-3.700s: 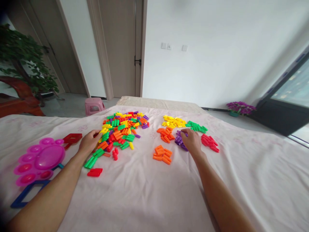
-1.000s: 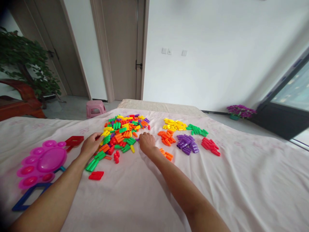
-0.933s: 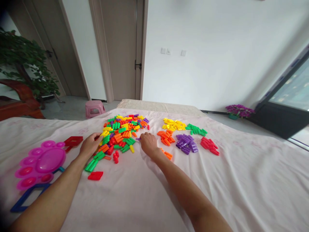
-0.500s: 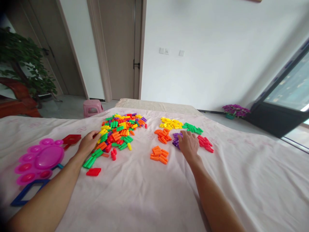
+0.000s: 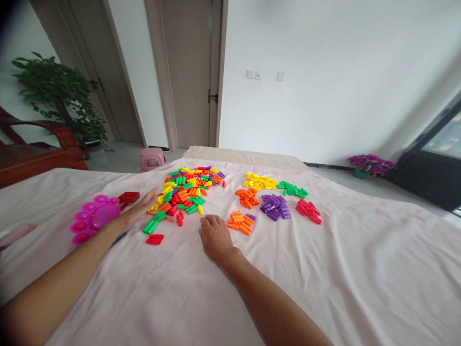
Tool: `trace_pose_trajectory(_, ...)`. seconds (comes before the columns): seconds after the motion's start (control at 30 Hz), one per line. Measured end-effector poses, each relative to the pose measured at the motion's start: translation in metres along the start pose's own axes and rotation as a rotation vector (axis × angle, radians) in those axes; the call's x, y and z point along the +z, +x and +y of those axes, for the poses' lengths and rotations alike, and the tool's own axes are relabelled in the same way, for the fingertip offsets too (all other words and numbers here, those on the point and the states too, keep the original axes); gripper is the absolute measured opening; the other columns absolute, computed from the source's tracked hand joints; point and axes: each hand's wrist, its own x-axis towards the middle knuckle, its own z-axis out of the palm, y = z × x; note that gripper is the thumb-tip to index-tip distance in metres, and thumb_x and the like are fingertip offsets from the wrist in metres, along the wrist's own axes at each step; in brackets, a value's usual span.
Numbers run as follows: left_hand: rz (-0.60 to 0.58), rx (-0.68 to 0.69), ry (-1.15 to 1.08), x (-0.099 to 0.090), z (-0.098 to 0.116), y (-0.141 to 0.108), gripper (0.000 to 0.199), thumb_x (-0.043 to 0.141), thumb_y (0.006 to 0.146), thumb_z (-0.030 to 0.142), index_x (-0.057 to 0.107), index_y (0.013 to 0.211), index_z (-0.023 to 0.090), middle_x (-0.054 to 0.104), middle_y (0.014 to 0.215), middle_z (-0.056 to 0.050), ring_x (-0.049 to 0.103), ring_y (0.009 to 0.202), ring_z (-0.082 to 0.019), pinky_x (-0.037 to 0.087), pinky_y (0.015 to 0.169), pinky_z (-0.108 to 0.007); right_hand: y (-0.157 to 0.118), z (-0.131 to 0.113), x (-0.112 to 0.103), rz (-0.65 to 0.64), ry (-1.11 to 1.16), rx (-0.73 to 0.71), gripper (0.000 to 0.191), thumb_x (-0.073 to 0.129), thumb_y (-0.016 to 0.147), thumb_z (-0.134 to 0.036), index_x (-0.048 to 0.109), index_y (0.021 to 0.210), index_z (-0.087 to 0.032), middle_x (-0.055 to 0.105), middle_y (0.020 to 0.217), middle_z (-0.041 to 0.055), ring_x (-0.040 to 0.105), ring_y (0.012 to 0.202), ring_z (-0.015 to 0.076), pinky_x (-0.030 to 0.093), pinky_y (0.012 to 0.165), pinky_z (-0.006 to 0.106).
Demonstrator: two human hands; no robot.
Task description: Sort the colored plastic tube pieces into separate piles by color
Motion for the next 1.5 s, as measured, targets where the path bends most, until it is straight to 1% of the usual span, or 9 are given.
trace_pose_trajectory(0.07,-0.1,0.041,0.14,0.0,-0.001,-0.022,0.102,0.063,0.075,0.069,0.027,0.159,0.024,0.031,0.163,-0.013,0.032,0.147,-0.032,0.034,0.116,-0.044,0.0,0.002,0.003,0.001,-0.033,-0.003,0.032,0.046,0.101,-0.026,0.058,0.13,-0.021,0.059,0.134,0.0099,0.051,0.124,0.0231,0.04,0.107,0.039)
trace_pose_trajectory(0.17,-0.091,0.117,0.439,0.017,-0.005,-0.046,0.125,0.081,0.054,0.065,0.03,0.158,0.018,0.025,0.163,-0.021,0.021,0.15,-0.039,0.024,0.119,-0.052,0.0,0.002,0.004,0.01,-0.059,-0.004,0.031,0.045,0.101,-0.026,0.059,0.129,-0.021,0.059,0.132,0.0101,0.051,0.122,0.0233,0.04,0.105,0.038)
trace_pose_trajectory(0.3,0.138,0.06,0.613,0.061,0.007,-0.044,0.104,0.069,0.073,0.063,0.03,0.158,0.017,0.022,0.163,-0.024,0.019,0.151,-0.041,0.019,0.118,-0.058,0.0,0.0,0.005,0.03,-0.066,-0.005,0.031,0.045,0.101,-0.026,0.059,0.128,-0.021,0.06,0.132,0.01,0.051,0.121,0.0241,0.041,0.103,0.038)
trace_pose_trajectory(0.47,0.424,-0.032,0.464,0.097,0.044,-0.006,0.083,0.063,0.083,0.053,0.038,0.153,0.015,0.03,0.158,-0.024,0.029,0.146,-0.039,0.03,0.114,-0.054,-0.001,0.001,0.004,0.022,-0.047,0.006,0.031,0.044,0.102,-0.026,0.059,0.129,-0.022,0.059,0.133,0.0094,0.051,0.122,0.0228,0.04,0.104,0.037)
trace_pose_trajectory(0.63,0.611,-0.01,0.488,0.061,0.035,0.006,0.053,0.047,0.094,0.042,0.054,0.141,0.02,0.055,0.143,-0.016,0.047,0.134,-0.032,0.033,0.113,-0.049,-0.001,0.002,0.002,0.012,-0.038,-0.001,0.031,0.045,0.101,-0.024,0.06,0.128,-0.021,0.06,0.132,0.0089,0.051,0.122,0.0221,0.04,0.104,0.036)
trace_pose_trajectory(0.77,0.432,-0.108,0.606,0.035,0.004,0.0,0.048,0.042,0.094,0.033,0.061,0.133,0.014,0.066,0.128,-0.016,0.058,0.122,-0.03,0.041,0.106,-0.041,-0.001,0.001,0.002,0.027,-0.043,-0.011,0.03,0.045,0.101,-0.024,0.061,0.126,-0.021,0.061,0.13,0.0091,0.052,0.121,0.0226,0.04,0.104,0.037)
trace_pose_trajectory(0.9,0.327,-0.084,0.669,0.037,-0.006,0.001,0.049,0.035,0.096,0.031,0.061,0.133,0.014,0.065,0.131,-0.016,0.059,0.121,-0.028,0.043,0.102,-0.039,-0.001,0.0,0.0,0.027,-0.048,-0.015,0.029,0.045,0.101,-0.023,0.061,0.125,-0.02,0.061,0.129,0.0092,0.052,0.12,0.0226,0.04,0.104,0.037)
trace_pose_trajectory(1.23,0.305,-0.108,0.604,0.031,-0.009,0.01,0.045,0.041,0.091,0.032,0.063,0.129,0.019,0.067,0.125,-0.014,0.061,0.115,-0.028,0.046,0.094,-0.037,-0.001,-0.001,-0.002,0.007,-0.044,-0.015,0.03,0.045,0.101,-0.023,0.059,0.128,-0.02,0.06,0.13,0.0092,0.051,0.12,0.0224,0.041,0.104,0.037)
trace_pose_trajectory(1.5,0.295,-0.14,0.44,0.02,-0.017,0.014,0.033,0.048,0.085,0.028,0.069,0.11,0.022,0.073,0.113,-0.008,0.065,0.103,-0.025,0.048,0.085,-0.033,-0.001,-0.002,-0.004,-0.011,-0.046,-0.014,0.031,0.043,0.102,-0.024,0.059,0.128,-0.021,0.06,0.13,0.0097,0.052,0.12,0.0222,0.042,0.102,0.036)
